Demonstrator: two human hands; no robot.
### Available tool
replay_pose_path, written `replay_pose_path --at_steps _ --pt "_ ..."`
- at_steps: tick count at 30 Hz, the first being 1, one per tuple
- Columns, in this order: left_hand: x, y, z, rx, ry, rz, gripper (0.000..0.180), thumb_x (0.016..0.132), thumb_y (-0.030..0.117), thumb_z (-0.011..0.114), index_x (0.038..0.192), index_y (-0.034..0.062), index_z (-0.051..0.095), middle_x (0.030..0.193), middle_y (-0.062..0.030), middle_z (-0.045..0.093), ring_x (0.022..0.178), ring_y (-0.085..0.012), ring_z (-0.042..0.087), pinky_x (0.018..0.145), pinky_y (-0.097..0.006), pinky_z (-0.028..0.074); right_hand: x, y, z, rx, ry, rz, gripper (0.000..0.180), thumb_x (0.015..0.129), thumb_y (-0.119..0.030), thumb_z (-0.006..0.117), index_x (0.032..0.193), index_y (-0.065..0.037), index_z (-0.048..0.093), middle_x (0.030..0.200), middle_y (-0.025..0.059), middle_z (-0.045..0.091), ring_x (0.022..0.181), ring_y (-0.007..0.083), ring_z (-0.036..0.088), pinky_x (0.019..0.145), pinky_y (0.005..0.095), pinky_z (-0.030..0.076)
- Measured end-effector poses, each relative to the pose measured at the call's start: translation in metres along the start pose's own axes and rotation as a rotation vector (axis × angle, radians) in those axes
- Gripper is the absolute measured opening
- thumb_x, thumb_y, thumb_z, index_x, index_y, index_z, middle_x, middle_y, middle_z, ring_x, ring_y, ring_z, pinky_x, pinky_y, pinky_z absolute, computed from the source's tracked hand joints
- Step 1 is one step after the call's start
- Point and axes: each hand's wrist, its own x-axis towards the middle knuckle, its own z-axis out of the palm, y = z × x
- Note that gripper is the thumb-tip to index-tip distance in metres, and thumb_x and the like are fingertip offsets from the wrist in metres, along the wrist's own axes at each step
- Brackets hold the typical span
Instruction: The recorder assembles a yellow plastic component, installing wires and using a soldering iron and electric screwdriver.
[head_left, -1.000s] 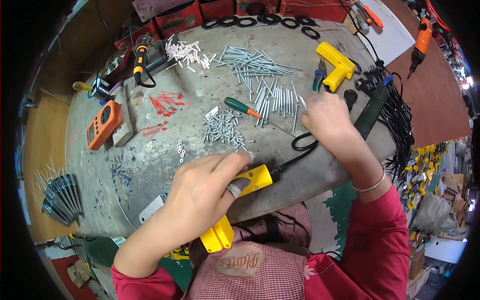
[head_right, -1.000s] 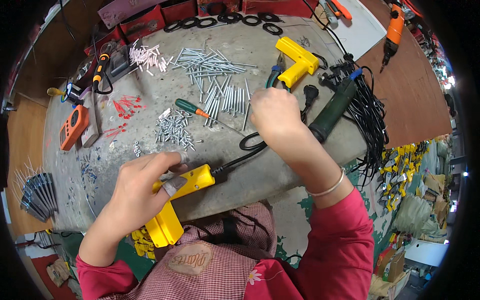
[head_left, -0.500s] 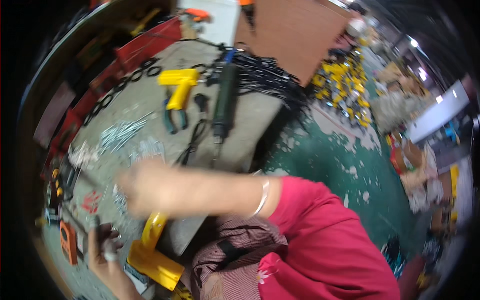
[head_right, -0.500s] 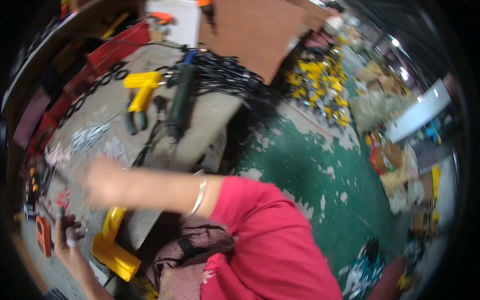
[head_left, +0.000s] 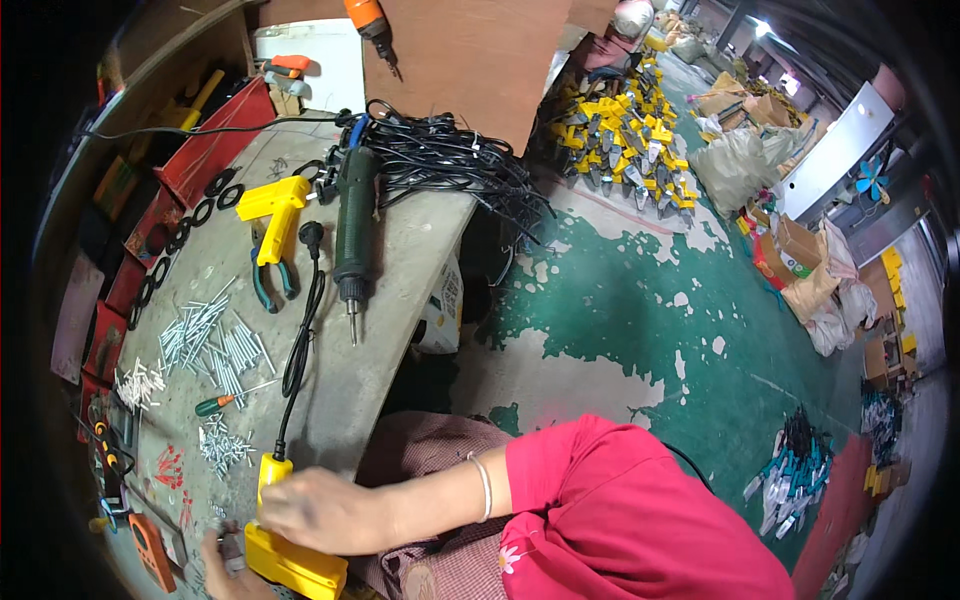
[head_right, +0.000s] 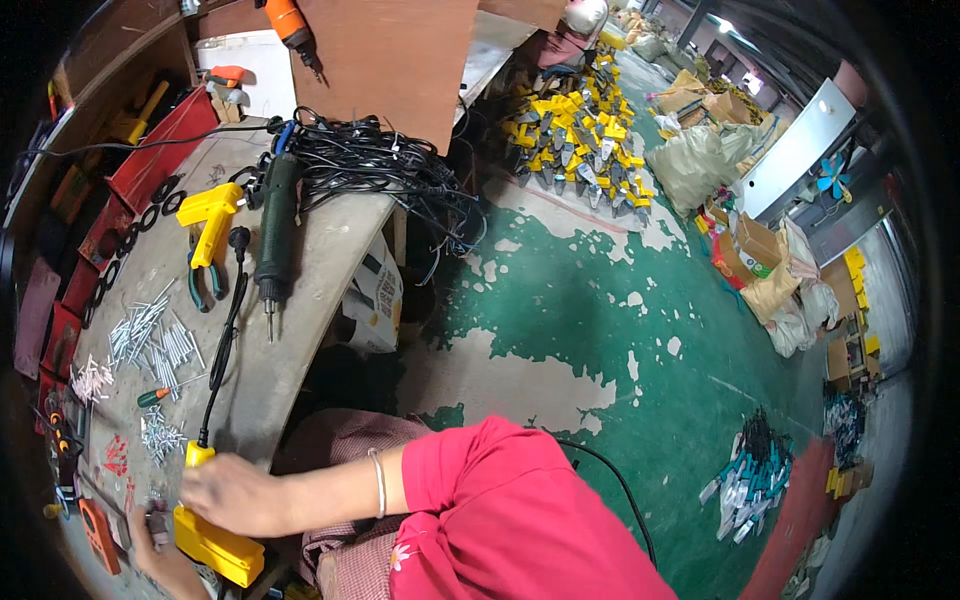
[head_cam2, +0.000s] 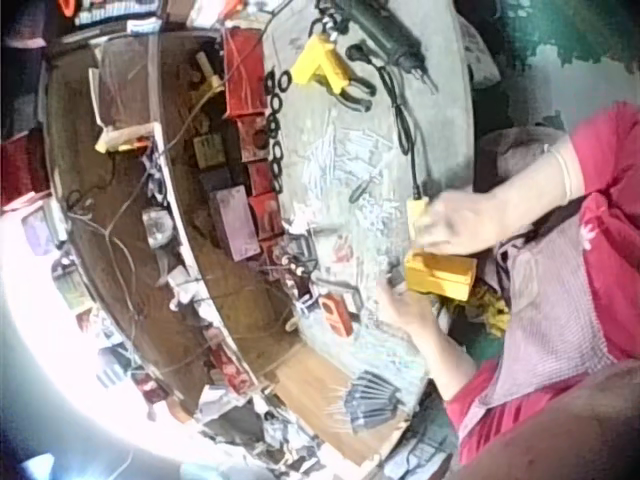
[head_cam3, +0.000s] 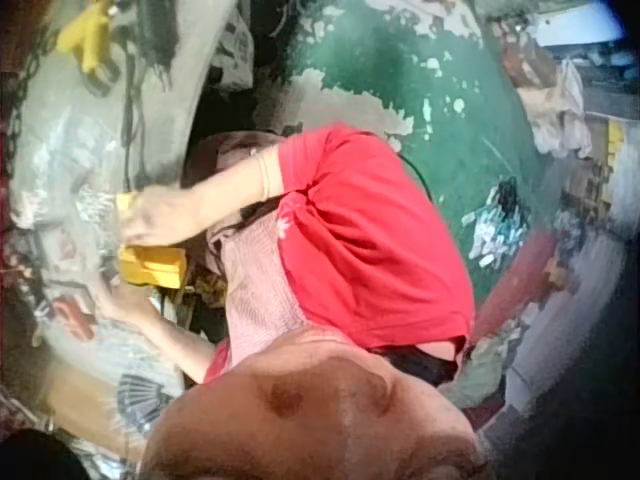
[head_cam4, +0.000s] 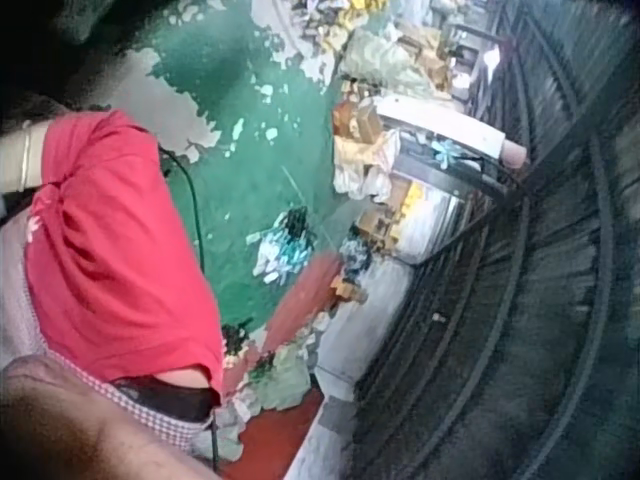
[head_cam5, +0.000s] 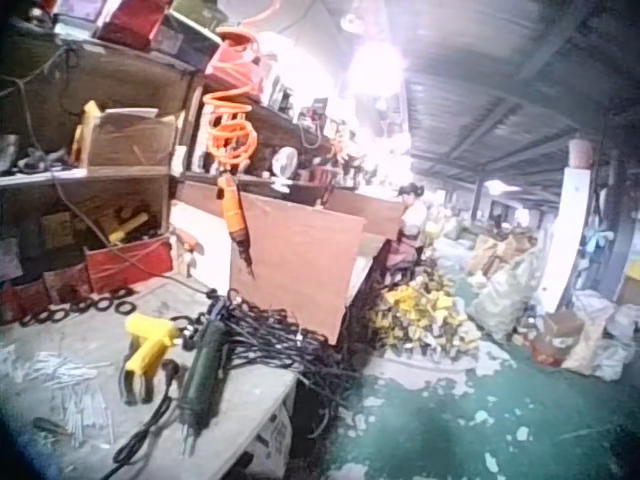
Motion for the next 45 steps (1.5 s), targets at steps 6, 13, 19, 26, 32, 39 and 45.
replay_pose_path --at_steps 6,13,19,26,32,39,45 --pt "-0.014 -0.044 0.023 0.035 -0.011 0.090 0.032 0.080 0.007 0.056 0.111 0.0023 0.064 0.098 -0.0174 0.067 0.089 -0.0329 0.063 0.077 -0.040 0.050 -0.014 -0.015 -0.007 0.221 -0.066 0.024 0.009 0.081 -0.008 0.061 0.084 0.001 0.061 0.080 0.0153 0.056 0.073 0.0335 0.061 0.065 0.0414 0.050" --pt "0.000 -0.003 0.013 0.051 -0.130 0.244 0.041 0.077 0.002 0.058 0.118 0.0056 0.061 0.096 -0.0176 0.065 0.084 -0.0346 0.062 0.074 -0.042 0.049 -0.017 -0.014 -0.014 0.243 -0.060 0.032 0.011 0.078 -0.004 0.062 0.085 0.002 0.057 0.085 0.0150 0.061 0.076 0.0356 0.062 0.065 0.0398 0.051" --pt "0.002 -0.003 0.020 0.155 -0.114 0.360 0.051 0.073 -0.002 0.061 0.122 0.0114 0.060 0.095 -0.0165 0.062 0.082 -0.0366 0.060 0.068 -0.042 0.049 0.002 -0.012 0.009 0.635 0.153 0.447 0.016 0.079 0.003 0.061 0.087 0.002 0.047 0.071 0.0129 0.060 0.064 0.0224 0.062 0.061 0.0312 0.049" --pt "0.009 -0.006 0.029 0.016 -0.071 0.362 0.039 0.073 -0.001 0.055 0.112 0.0015 0.059 0.088 -0.0148 0.062 0.072 -0.0334 0.059 0.062 -0.041 0.046 0.007 -0.021 -0.004 0.533 0.094 0.612 0.015 0.081 -0.003 0.064 0.088 0.002 0.052 0.065 0.0068 0.060 0.061 0.0063 0.055 0.055 0.0268 0.045" --pt "0.019 0.008 0.026 0.044 -0.069 0.352 0.031 0.071 0.001 0.058 0.102 0.0051 0.063 0.088 -0.0093 0.064 0.069 -0.0268 0.060 0.059 -0.037 0.046 -0.004 -0.012 0.003 0.751 0.045 0.744 0.011 0.087 0.000 0.060 0.093 0.003 0.052 0.083 0.0067 0.065 0.076 0.0077 0.061 0.065 0.0248 0.051" --pt "0.003 -0.008 0.026 0.046 -0.096 0.267 0.040 0.068 0.004 0.065 0.108 0.0040 0.063 0.096 -0.0148 0.061 0.087 -0.0344 0.058 0.078 -0.043 0.046 -0.006 -0.022 0.014 0.442 -0.087 0.361 0.012 0.077 -0.008 0.062 0.083 0.000 0.056 0.076 0.0182 0.061 0.077 0.0392 0.061 0.066 0.0444 0.048" --pt "0.009 0.012 0.013 -0.037 -0.193 0.015 0.011 0.085 0.011 0.063 0.092 0.0033 0.065 0.096 -0.0194 0.061 0.082 -0.0382 0.059 0.071 -0.043 0.049 0.007 0.009 -0.060 -0.166 -0.018 0.150 0.020 0.082 -0.018 0.064 0.100 -0.008 0.062 0.083 0.0115 0.062 0.078 0.0287 0.063 0.066 0.0404 0.050"
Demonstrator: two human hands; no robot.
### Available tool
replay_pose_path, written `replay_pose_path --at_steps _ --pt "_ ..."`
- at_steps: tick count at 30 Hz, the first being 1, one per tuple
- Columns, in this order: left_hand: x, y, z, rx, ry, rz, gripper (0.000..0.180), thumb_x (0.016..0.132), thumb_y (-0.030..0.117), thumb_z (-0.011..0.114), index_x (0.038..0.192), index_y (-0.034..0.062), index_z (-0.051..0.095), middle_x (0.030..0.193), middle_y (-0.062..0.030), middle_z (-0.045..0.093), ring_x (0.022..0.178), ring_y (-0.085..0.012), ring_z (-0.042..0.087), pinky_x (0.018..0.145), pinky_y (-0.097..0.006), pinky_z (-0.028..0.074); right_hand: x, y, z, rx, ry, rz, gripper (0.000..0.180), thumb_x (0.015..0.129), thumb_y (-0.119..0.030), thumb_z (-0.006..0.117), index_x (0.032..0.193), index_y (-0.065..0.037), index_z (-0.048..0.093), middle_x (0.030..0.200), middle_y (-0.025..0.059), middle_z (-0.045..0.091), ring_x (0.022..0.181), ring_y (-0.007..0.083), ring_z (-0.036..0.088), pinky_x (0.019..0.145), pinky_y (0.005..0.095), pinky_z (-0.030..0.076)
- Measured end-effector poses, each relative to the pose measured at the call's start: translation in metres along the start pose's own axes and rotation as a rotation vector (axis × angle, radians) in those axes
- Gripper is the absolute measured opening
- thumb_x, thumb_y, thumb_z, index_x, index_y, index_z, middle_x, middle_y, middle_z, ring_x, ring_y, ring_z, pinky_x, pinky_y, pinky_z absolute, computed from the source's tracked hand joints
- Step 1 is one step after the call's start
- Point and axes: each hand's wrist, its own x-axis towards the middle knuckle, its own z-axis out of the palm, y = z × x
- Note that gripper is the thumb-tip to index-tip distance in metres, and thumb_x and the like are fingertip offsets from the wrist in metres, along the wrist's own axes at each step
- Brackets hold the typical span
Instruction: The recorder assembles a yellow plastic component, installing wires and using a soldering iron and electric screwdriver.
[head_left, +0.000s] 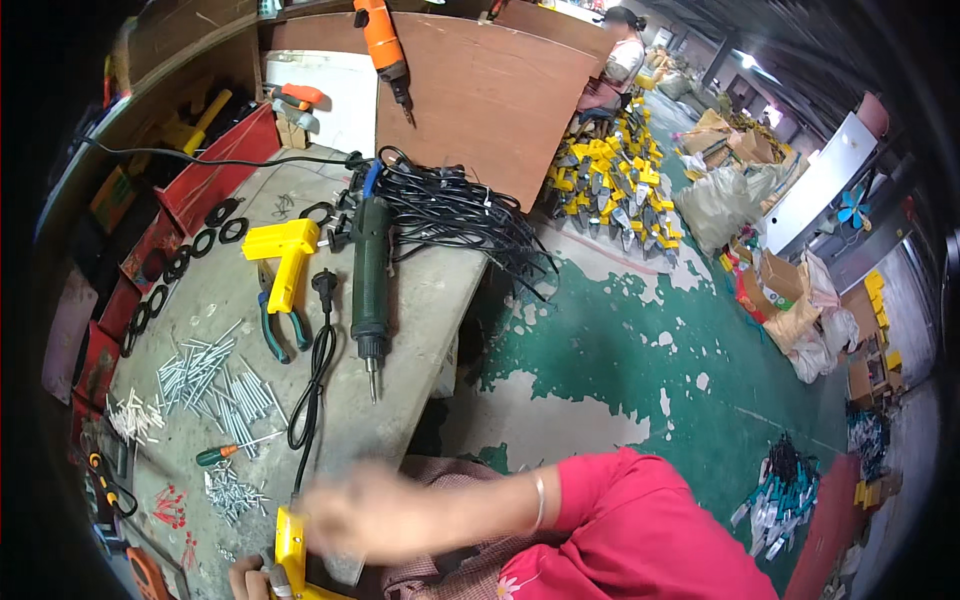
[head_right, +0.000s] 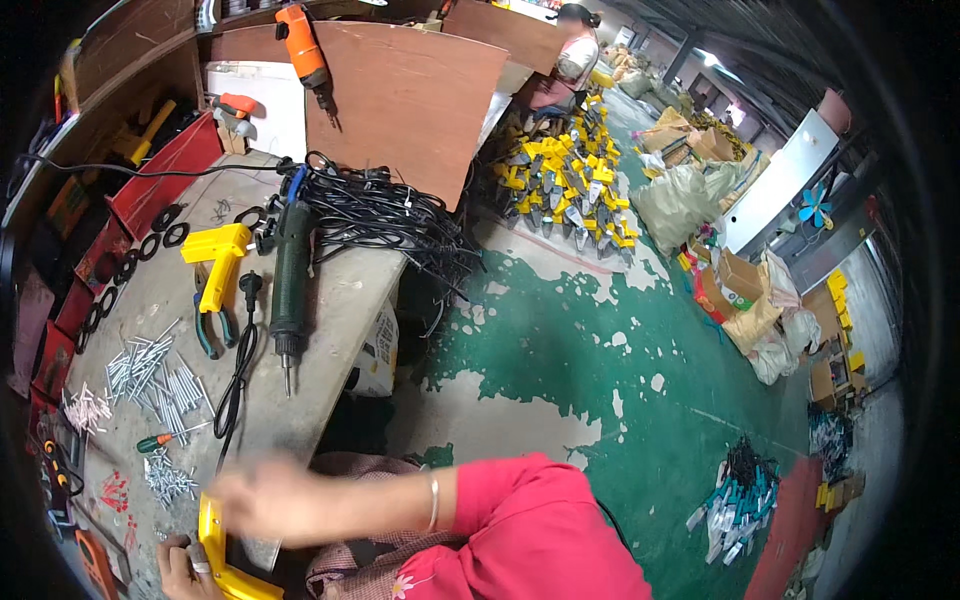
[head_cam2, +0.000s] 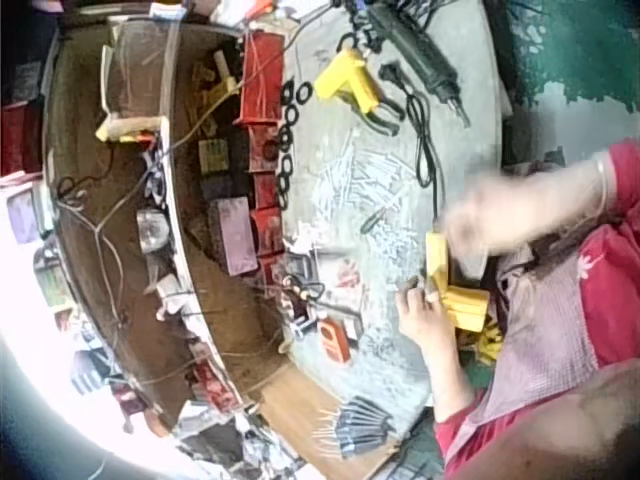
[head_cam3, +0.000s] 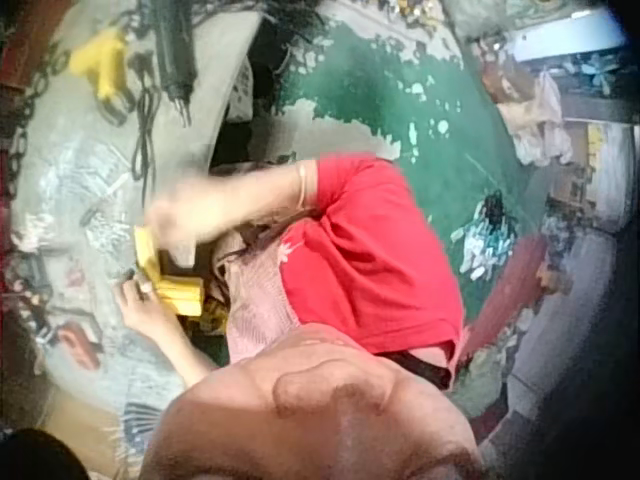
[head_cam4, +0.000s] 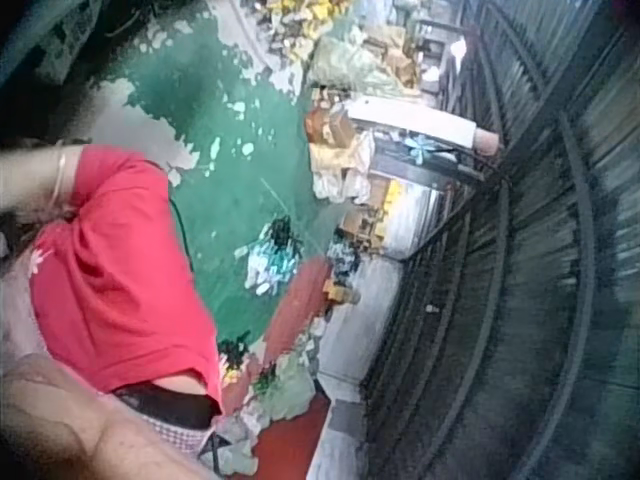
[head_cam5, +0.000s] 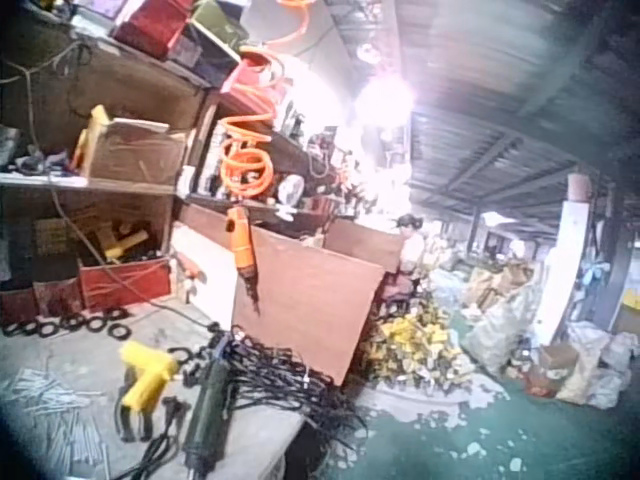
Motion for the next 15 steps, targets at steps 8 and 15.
replay_pose_path --at_steps 8,15 --pt "0.005 -0.003 0.000 -0.062 -0.082 -0.032 0.017 0.088 0.018 0.062 0.093 0.0024 0.066 0.091 -0.0210 0.062 0.082 -0.0390 0.058 0.072 -0.043 0.048 0.088 0.097 -0.117 -0.529 0.214 0.747 0.075 0.077 -0.039 0.070 0.136 -0.006 0.041 0.115 0.0245 0.058 0.104 0.0372 0.060 0.086 0.0437 0.050" --pt "0.012 0.004 0.006 0.045 -0.196 0.130 0.059 0.065 0.012 0.073 0.121 0.0050 0.055 0.104 -0.0161 0.061 0.093 -0.0368 0.058 0.080 -0.044 0.046 0.074 0.078 -0.075 0.410 0.641 0.439 0.048 0.076 0.001 0.067 0.120 0.001 0.048 0.097 0.0087 0.059 0.082 0.0195 0.061 0.077 0.0345 0.050"
